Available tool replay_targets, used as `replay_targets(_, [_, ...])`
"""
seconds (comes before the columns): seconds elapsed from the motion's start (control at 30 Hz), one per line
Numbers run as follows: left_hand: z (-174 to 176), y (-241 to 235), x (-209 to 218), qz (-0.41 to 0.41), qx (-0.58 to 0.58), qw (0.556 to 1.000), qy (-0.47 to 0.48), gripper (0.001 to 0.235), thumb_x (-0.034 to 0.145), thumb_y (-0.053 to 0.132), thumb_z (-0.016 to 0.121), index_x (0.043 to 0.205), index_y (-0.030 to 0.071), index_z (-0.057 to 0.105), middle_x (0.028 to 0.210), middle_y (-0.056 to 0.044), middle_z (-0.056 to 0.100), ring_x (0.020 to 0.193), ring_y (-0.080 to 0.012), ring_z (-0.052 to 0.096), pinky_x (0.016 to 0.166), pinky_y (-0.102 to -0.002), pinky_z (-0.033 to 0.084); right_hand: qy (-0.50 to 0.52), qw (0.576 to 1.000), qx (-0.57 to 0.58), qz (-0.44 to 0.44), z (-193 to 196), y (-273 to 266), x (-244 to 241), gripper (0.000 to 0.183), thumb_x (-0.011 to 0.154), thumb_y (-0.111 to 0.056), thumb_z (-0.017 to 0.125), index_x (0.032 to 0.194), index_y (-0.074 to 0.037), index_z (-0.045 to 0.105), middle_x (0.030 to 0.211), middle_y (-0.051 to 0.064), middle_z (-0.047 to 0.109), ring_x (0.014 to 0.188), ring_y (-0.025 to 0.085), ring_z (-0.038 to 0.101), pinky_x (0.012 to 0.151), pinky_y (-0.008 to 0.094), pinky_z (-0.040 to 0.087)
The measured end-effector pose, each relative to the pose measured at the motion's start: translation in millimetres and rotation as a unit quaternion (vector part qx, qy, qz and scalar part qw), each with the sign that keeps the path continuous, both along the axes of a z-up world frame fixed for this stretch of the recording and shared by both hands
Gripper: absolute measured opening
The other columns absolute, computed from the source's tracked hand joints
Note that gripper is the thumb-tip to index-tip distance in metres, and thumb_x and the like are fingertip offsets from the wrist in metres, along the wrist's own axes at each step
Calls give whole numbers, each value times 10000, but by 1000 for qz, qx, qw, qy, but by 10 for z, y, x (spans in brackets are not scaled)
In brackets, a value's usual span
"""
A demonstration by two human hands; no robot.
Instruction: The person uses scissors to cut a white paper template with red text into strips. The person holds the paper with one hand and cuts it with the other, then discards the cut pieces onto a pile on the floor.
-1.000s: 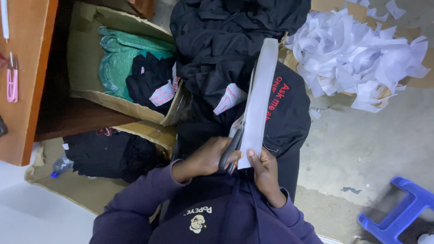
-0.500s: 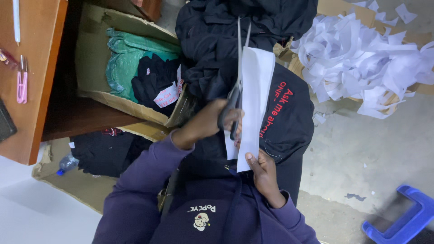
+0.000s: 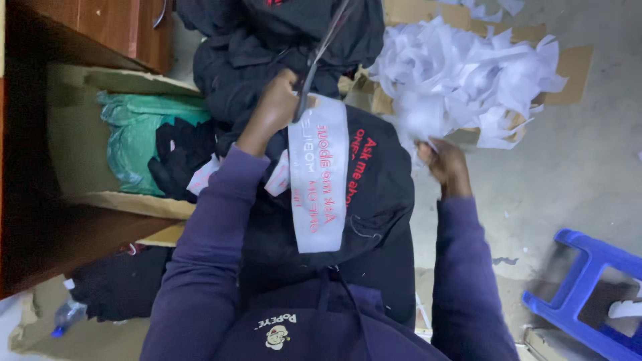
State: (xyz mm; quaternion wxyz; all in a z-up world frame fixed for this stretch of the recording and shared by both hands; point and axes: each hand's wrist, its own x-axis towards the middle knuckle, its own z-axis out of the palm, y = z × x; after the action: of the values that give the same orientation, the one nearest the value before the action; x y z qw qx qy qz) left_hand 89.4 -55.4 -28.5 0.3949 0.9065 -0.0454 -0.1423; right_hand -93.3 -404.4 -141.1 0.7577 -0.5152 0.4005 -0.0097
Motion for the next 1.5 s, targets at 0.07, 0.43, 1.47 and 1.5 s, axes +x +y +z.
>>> replay_targets(0.07, [-170, 66, 33, -19, -207, 977, 42, 385, 677, 168, 890, 993, 24, 723, 760, -85, 662, 672, -202, 653, 580, -328, 495, 107, 992, 66, -8, -44, -159, 448, 217, 1118, -120, 508, 1147, 68, 613, 851, 39, 661, 697, 116, 770, 613, 166, 644])
replay_targets(0.43, [256, 395, -731, 360, -429, 822, -102, 187, 778, 60, 792, 932, 57, 685, 780, 0, 619, 561, -32, 485, 477, -168, 362, 18, 872, -196, 449, 1841, 1450, -237, 478, 983, -362, 630, 1229, 47, 628, 1039, 267, 694, 958, 438, 694, 851, 535, 569])
replay_targets(1.47, [558, 548, -2158, 110, -379, 911, 119, 266, 746, 39, 879, 948, 53, 707, 717, -102, 740, 630, -152, 726, 507, -227, 527, -326, 676, -588, 302, 1354, 2568, -997, 464, 867, -169, 812, 1150, 119, 585, 1194, 288, 575, 1106, 518, 616, 961, 582, 521])
replay_targets(1.5, [503, 555, -2131, 110, -379, 911, 122, 266, 746, 39, 879, 948, 53, 707, 717, -102, 740, 630, -152, 726, 507, -227, 527, -323, 677, -588, 303, 1310, 2551, -978, 464, 867, -169, 812, 1150, 119, 585, 1194, 288, 575, 1106, 518, 616, 961, 582, 521])
